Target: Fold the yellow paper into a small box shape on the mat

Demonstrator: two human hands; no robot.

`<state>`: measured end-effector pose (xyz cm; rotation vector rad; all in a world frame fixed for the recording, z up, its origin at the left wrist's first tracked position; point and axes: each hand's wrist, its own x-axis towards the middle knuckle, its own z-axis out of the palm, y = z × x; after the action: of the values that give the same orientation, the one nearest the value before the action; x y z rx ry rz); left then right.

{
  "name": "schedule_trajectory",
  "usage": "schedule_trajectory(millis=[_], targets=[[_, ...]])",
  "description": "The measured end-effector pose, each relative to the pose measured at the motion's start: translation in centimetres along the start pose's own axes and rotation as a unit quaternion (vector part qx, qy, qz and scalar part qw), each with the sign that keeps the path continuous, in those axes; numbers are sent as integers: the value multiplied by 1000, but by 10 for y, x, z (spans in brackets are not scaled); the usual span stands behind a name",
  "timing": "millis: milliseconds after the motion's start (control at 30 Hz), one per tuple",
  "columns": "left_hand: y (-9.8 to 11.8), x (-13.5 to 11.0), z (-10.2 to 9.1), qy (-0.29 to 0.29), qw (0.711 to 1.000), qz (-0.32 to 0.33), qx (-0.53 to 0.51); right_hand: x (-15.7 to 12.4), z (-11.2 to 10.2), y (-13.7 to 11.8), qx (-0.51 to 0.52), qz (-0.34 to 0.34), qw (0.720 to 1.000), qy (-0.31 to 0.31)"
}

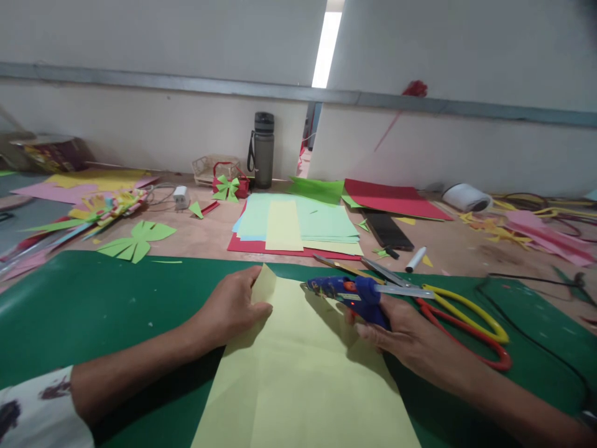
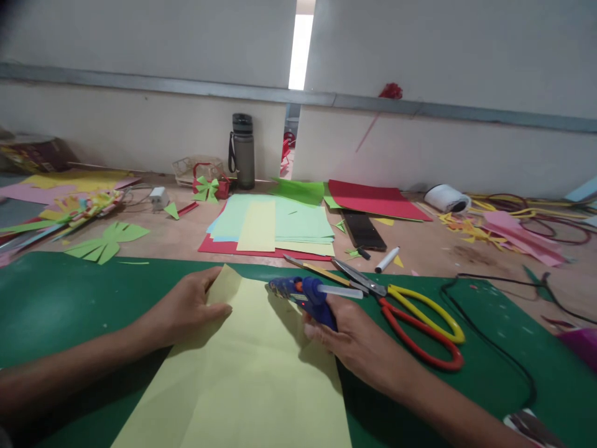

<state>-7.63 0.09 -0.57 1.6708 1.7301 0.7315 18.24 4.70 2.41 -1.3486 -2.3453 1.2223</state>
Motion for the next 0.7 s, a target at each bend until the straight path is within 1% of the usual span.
schedule_trajectory(millis=[267,433,700], targets=[[-1,0,0,7,1000,-2,14,-2,0,3,-14,6,1000,-19],[0,0,0,14,1000,2,11,2,-2,-1,-49,-3,999,-1],[0,0,0,23,999,12,26,-2,-2,-3,-83,-1,996,15]])
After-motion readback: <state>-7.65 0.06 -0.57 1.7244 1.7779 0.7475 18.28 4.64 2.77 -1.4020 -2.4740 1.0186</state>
